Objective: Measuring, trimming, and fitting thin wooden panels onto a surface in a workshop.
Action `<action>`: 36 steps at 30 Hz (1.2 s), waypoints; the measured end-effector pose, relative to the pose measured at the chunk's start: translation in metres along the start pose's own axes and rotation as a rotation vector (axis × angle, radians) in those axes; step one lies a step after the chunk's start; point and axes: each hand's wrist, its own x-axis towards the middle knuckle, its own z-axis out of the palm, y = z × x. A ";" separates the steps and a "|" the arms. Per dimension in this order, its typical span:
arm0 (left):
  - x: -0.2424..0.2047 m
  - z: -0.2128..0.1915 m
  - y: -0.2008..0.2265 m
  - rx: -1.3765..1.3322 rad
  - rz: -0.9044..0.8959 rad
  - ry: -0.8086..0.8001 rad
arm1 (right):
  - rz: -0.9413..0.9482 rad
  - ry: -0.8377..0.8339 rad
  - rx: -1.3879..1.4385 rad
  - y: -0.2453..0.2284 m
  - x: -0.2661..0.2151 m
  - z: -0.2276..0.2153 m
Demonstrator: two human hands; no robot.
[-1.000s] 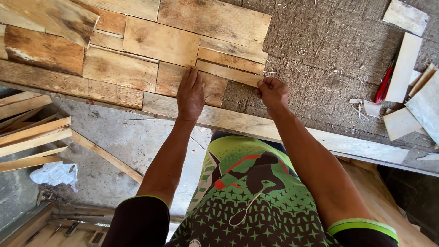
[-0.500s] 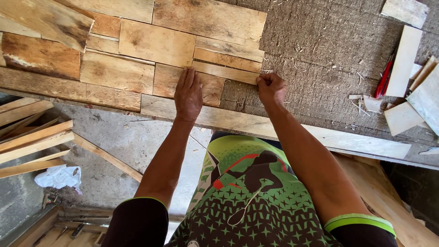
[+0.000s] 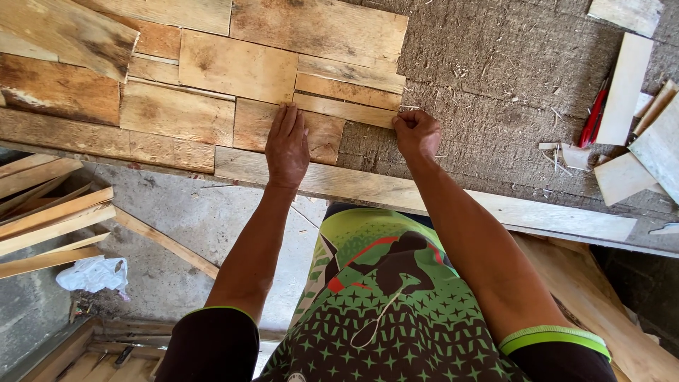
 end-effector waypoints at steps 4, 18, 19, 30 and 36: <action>-0.001 0.001 -0.002 -0.018 -0.008 0.019 | 0.022 -0.011 -0.001 -0.002 -0.003 -0.001; 0.004 -0.006 0.002 -0.089 -0.030 0.072 | 0.025 -0.008 0.012 -0.003 -0.007 -0.003; 0.004 -0.006 0.002 -0.089 -0.029 0.072 | 0.025 -0.008 0.012 -0.002 -0.007 -0.003; 0.001 -0.002 0.000 -0.084 -0.007 0.090 | 0.045 -0.015 0.011 -0.010 -0.014 -0.008; 0.002 -0.002 0.001 -0.085 -0.008 0.079 | 0.055 -0.014 0.033 -0.006 -0.011 -0.005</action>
